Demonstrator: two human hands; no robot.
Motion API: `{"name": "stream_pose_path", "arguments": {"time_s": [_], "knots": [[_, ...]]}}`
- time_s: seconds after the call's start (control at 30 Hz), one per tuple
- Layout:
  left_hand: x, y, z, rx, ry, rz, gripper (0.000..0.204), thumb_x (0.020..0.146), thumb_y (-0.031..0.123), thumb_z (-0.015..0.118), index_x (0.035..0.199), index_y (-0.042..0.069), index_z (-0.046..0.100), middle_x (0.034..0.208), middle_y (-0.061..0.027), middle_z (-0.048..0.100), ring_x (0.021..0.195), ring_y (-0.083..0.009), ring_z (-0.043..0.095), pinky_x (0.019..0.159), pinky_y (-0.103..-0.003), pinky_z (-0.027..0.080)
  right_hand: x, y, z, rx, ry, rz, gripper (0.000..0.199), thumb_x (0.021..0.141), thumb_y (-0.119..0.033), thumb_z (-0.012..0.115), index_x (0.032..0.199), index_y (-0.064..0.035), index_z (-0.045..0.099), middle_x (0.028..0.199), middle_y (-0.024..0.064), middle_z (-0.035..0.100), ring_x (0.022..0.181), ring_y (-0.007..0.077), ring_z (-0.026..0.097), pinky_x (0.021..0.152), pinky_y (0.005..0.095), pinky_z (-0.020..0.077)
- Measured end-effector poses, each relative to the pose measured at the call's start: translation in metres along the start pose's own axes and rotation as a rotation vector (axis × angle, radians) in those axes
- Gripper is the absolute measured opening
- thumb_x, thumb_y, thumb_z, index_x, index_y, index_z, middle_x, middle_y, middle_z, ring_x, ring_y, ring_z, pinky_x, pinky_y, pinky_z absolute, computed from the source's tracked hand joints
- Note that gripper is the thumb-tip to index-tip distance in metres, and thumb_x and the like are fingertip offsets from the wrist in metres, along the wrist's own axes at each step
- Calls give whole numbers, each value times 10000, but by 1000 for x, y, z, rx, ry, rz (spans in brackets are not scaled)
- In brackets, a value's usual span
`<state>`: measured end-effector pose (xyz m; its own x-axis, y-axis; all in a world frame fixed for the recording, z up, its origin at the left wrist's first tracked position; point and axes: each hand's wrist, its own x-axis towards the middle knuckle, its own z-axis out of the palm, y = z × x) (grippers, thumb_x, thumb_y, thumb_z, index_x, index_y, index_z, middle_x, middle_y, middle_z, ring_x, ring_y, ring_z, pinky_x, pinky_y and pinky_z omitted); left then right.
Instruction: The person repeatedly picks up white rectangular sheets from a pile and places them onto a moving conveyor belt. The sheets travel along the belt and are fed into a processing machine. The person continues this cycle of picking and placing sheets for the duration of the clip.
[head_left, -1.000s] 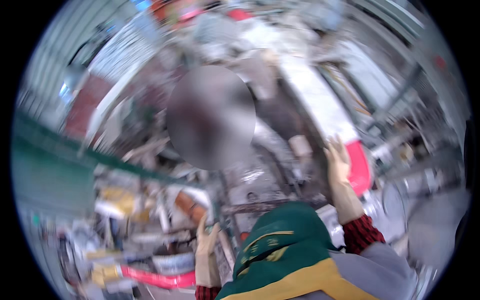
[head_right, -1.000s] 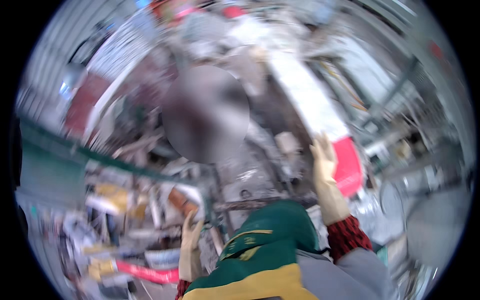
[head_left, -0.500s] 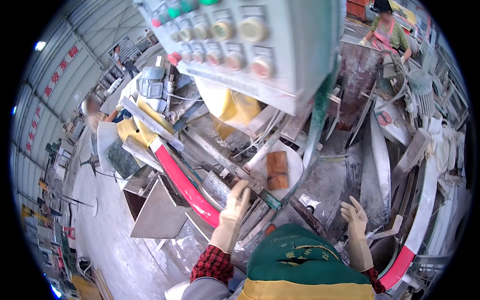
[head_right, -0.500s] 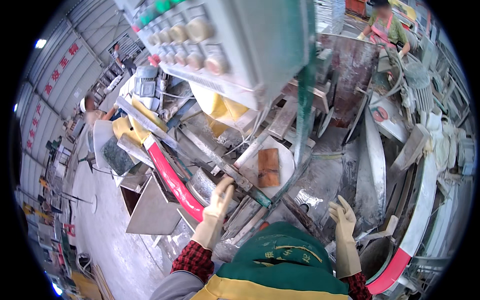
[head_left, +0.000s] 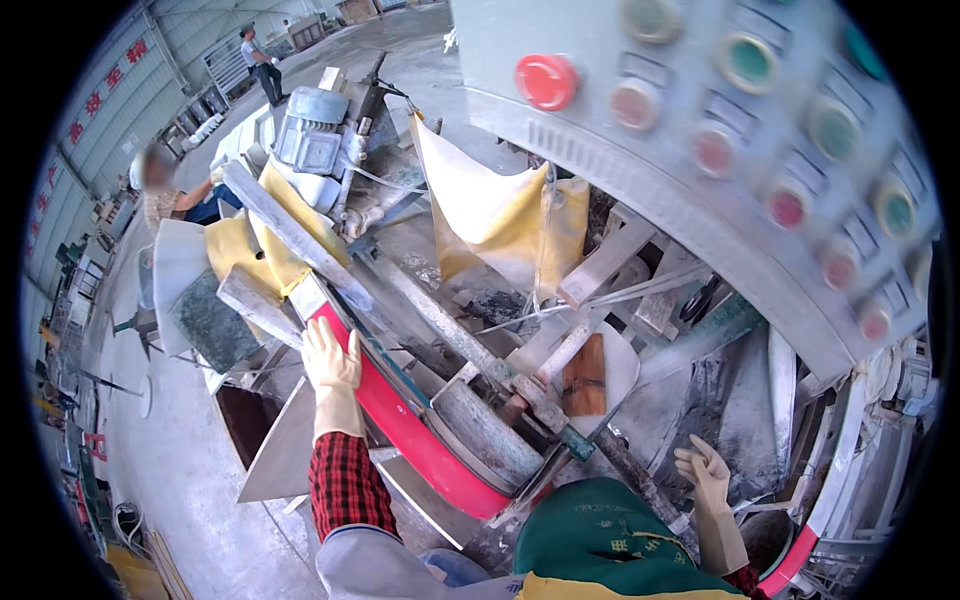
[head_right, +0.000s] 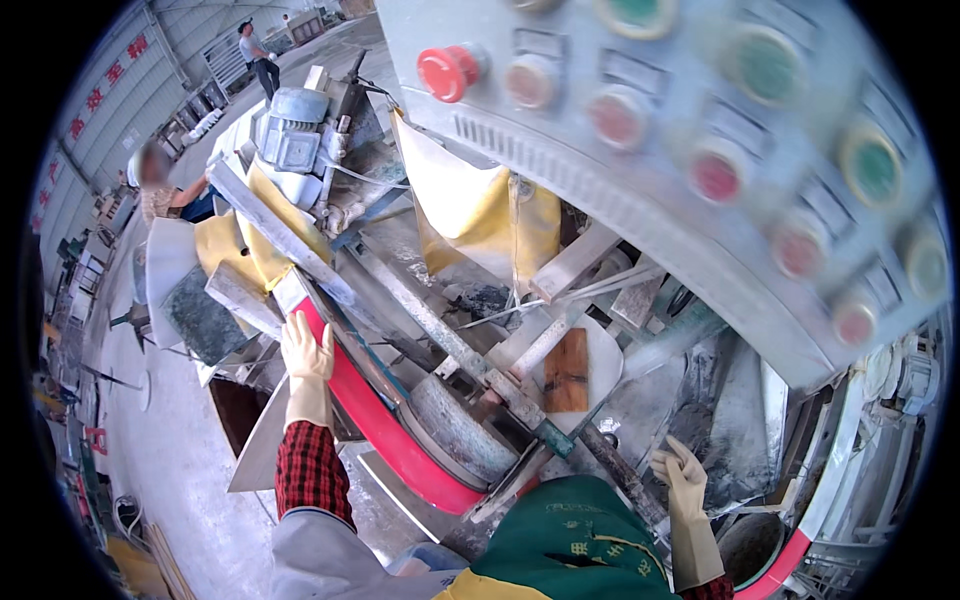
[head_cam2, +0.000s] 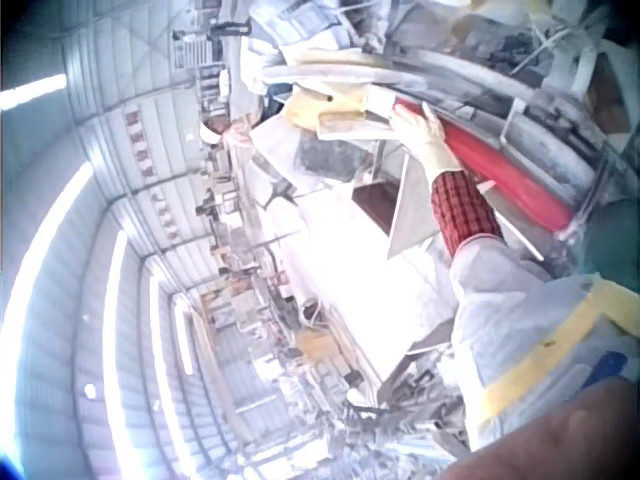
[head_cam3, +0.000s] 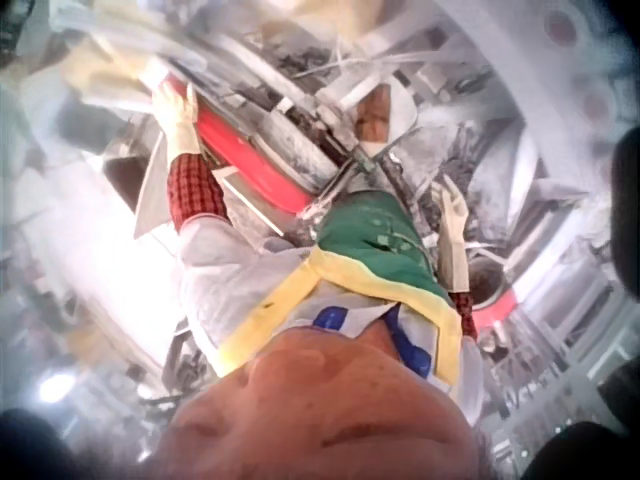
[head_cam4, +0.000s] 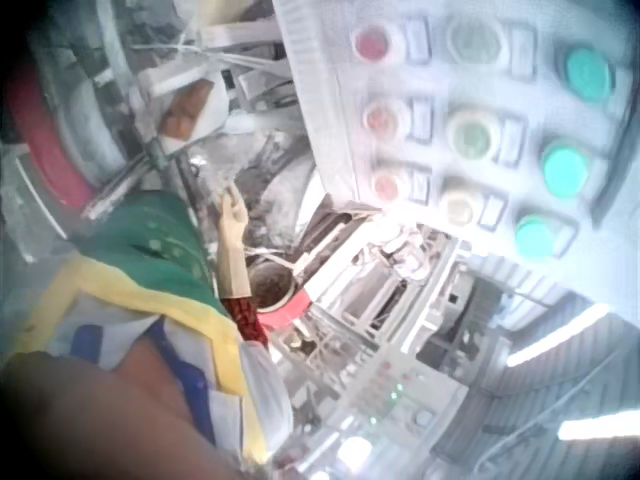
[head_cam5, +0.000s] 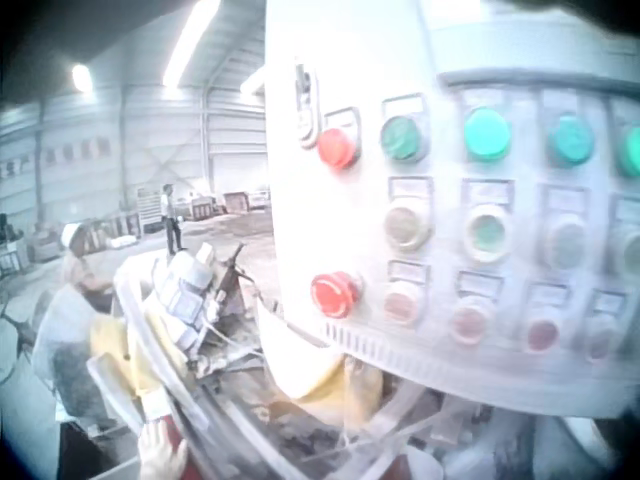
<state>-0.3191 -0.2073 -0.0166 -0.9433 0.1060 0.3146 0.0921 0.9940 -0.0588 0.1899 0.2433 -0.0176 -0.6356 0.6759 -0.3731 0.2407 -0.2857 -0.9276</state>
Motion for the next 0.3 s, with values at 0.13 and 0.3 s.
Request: {"name": "stream_pose_path", "arguments": {"time_s": [0.13, 0.3], "knots": [[45, -10, 20, 37, -88, -24, 775, 954, 572, 446, 1479, 16, 318, 1524, -194, 343, 1415, -374, 299, 1148, -463, 272, -7, -9, 6, -60, -16, 39, 425, 994, -119, 546, 1394, 7, 472, 1157, 174, 668, 910, 188, 687, 825, 278, 551], [88, -18, 29, 41, -113, -21, 760, 949, 568, 464, 1474, 34, 333, 1522, -177, 346, 1419, -340, 299, 1127, -462, 298, -12, -16, 18, -172, 77, 59, 434, 989, -118, 547, 1398, 4, 467, 1129, 174, 679, 900, 190, 691, 821, 300, 562]]}}
